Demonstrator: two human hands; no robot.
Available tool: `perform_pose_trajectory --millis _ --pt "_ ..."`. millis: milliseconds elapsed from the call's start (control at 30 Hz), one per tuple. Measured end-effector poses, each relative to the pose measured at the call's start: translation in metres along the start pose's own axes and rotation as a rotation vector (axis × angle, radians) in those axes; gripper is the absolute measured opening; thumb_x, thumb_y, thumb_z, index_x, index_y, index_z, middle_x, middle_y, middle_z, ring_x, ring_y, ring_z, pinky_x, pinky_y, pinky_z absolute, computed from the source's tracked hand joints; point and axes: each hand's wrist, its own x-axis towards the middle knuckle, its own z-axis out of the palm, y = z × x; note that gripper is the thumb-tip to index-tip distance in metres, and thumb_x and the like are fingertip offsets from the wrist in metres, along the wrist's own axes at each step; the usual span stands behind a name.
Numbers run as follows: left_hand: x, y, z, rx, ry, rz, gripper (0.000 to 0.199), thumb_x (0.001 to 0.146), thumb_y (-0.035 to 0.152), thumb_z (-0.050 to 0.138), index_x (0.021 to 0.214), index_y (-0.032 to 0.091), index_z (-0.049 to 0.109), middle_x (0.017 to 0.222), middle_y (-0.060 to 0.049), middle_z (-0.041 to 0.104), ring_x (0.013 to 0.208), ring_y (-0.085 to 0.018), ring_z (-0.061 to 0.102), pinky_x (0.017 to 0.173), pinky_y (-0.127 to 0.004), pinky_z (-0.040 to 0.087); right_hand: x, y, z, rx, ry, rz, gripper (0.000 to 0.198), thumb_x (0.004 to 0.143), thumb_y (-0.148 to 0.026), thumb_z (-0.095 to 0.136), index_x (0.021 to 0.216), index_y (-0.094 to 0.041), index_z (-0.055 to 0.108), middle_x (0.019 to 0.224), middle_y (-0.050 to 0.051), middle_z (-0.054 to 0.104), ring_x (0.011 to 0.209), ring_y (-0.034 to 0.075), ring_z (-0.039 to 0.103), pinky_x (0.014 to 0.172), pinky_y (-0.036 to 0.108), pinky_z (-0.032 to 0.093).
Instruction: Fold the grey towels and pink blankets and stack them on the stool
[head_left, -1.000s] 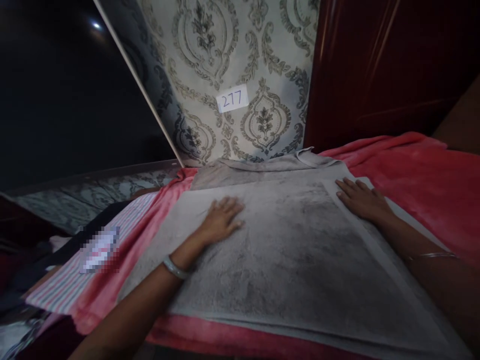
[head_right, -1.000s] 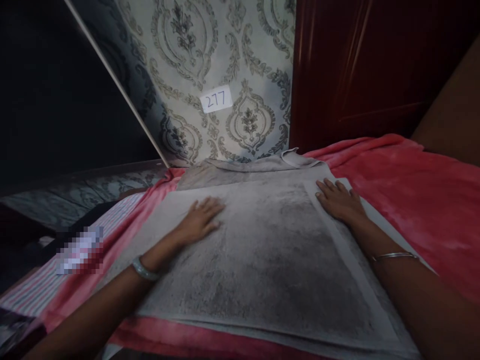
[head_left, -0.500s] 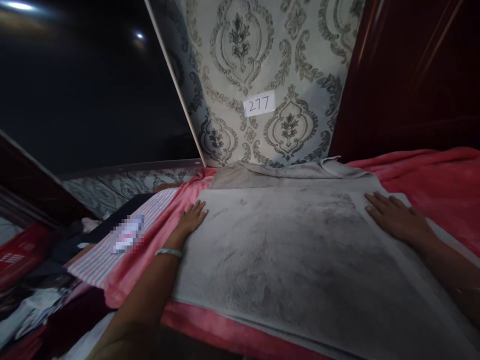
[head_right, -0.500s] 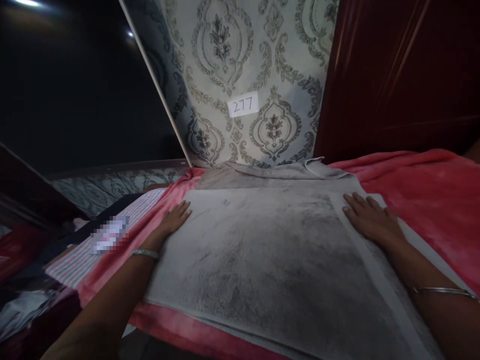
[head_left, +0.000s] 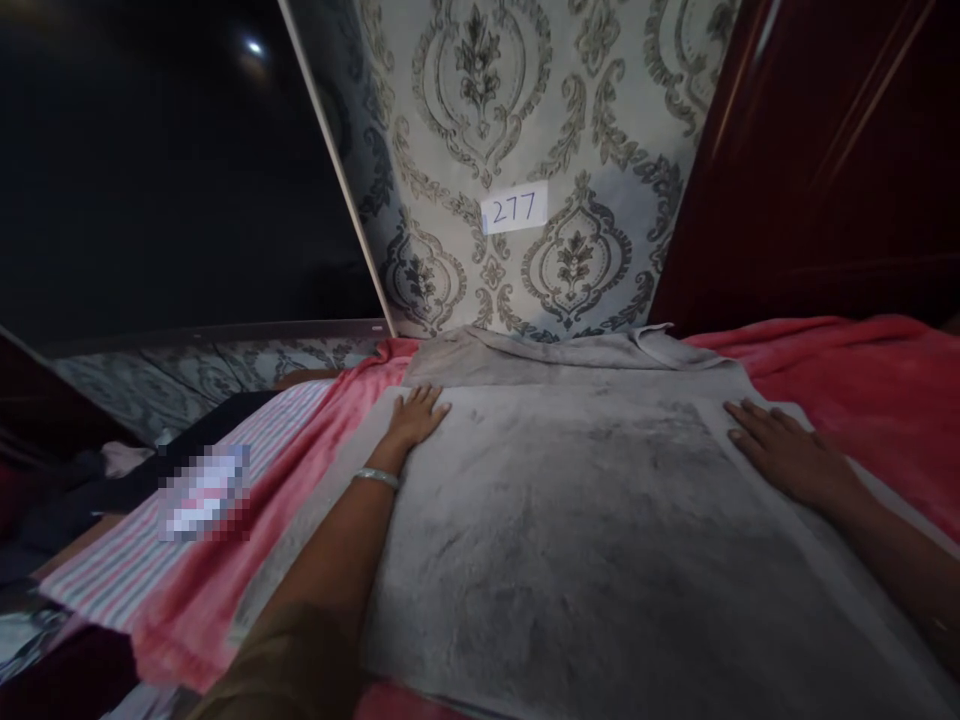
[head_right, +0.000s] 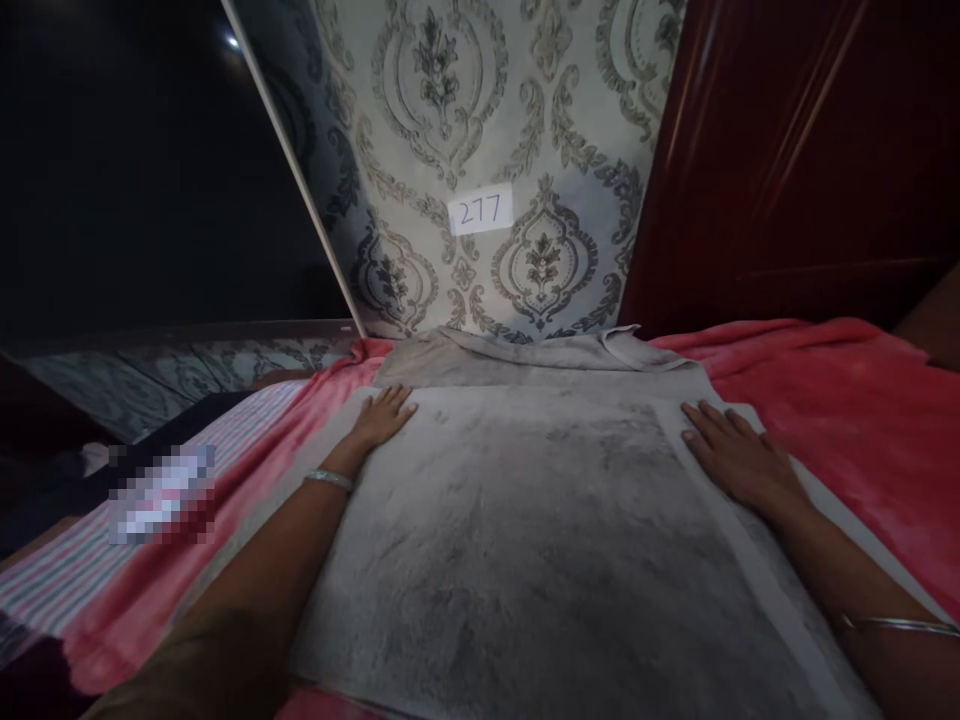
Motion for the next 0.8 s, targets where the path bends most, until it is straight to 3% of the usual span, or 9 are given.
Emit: perform_pose_trajectory --millis 167,300,400,500,567,633,733,800 --pt "0.006 -0.022 0.005 -0.017 0.009 -0.164 0.073 0.099 0.060 0.014 0.162 0.024 0.025 0.171 -0.012 0.014 0.158 -0.032 0.012 0.124 -0.063 0.014 0.001 0.005 0.001 -0.040 -0.014 -0.008 0.078 0.097 -0.055 0.009 0.163 -0.019 0.027 0.170 0.007 0.020 0.156 0.030 0.018 0.124 0.054 0.022" --pt "0.003 -0.027 -0.008 -0.010 -0.026 -0.182 0.073 0.099 0.060 0.019 0.163 0.024 0.023 0.171 -0.011 0.014 0.158 -0.030 0.014 0.124 -0.059 0.019 -0.001 0.004 0.003 -0.043 0.022 -0.027 0.073 0.100 -0.051 0.009 0.161 -0.019 0.032 0.169 0.008 0.023 0.155 0.030 0.023 0.123 0.054 0.025" --pt "-0.007 -0.021 -0.027 0.007 -0.064 -0.181 0.074 0.098 0.060 0.027 0.160 0.020 0.032 0.168 -0.019 0.022 0.155 -0.036 0.022 0.120 -0.064 0.026 -0.001 -0.004 -0.003 -0.054 0.071 -0.041 0.066 0.102 -0.046 0.016 0.158 -0.021 0.040 0.166 0.011 0.033 0.152 0.031 0.031 0.120 0.057 0.031" --pt "-0.028 0.000 -0.041 0.032 -0.074 -0.157 0.075 0.099 0.060 0.024 0.159 0.015 0.033 0.167 -0.024 0.022 0.155 -0.040 0.021 0.118 -0.069 0.023 -0.009 -0.022 -0.020 -0.070 0.057 -0.011 0.061 0.102 -0.042 0.022 0.155 -0.020 0.043 0.162 0.013 0.038 0.149 0.033 0.036 0.116 0.061 0.036" --pt "-0.051 0.022 -0.041 0.029 -0.074 -0.046 0.072 0.101 0.057 0.020 0.161 0.020 0.027 0.169 -0.018 0.019 0.157 -0.035 0.016 0.121 -0.065 0.019 -0.024 -0.039 -0.034 -0.073 0.001 0.081 0.062 0.103 -0.044 0.022 0.156 -0.019 0.042 0.164 0.015 0.035 0.149 0.035 0.034 0.113 0.064 0.039" --pt "-0.082 0.043 -0.033 0.009 -0.059 0.168 0.068 0.102 0.057 0.020 0.162 0.026 0.024 0.171 -0.011 0.018 0.158 -0.029 0.014 0.124 -0.061 0.017 -0.048 -0.054 -0.042 -0.058 -0.022 0.082 0.065 0.104 -0.049 0.019 0.160 -0.022 0.036 0.166 0.014 0.030 0.153 0.034 0.028 0.114 0.063 0.037" --pt "-0.131 0.061 -0.012 0.005 -0.007 0.443 0.065 0.101 0.058 0.029 0.160 0.031 0.030 0.171 -0.008 0.020 0.158 -0.032 0.015 0.124 -0.063 0.015 -0.098 -0.065 -0.039 -0.066 -0.061 -0.113 0.064 0.103 -0.056 0.021 0.162 -0.032 0.030 0.169 0.005 0.024 0.154 0.033 0.024 0.118 0.063 0.032" --pt "-0.154 0.061 0.003 0.030 0.030 0.459 0.064 0.101 0.056 0.034 0.160 0.031 0.030 0.170 -0.008 0.022 0.157 -0.033 0.016 0.123 -0.065 0.015 -0.130 -0.062 -0.031 -0.094 -0.067 -0.200 0.065 0.102 -0.060 0.023 0.161 -0.036 0.030 0.169 0.003 0.024 0.154 0.033 0.023 0.118 0.063 0.030"
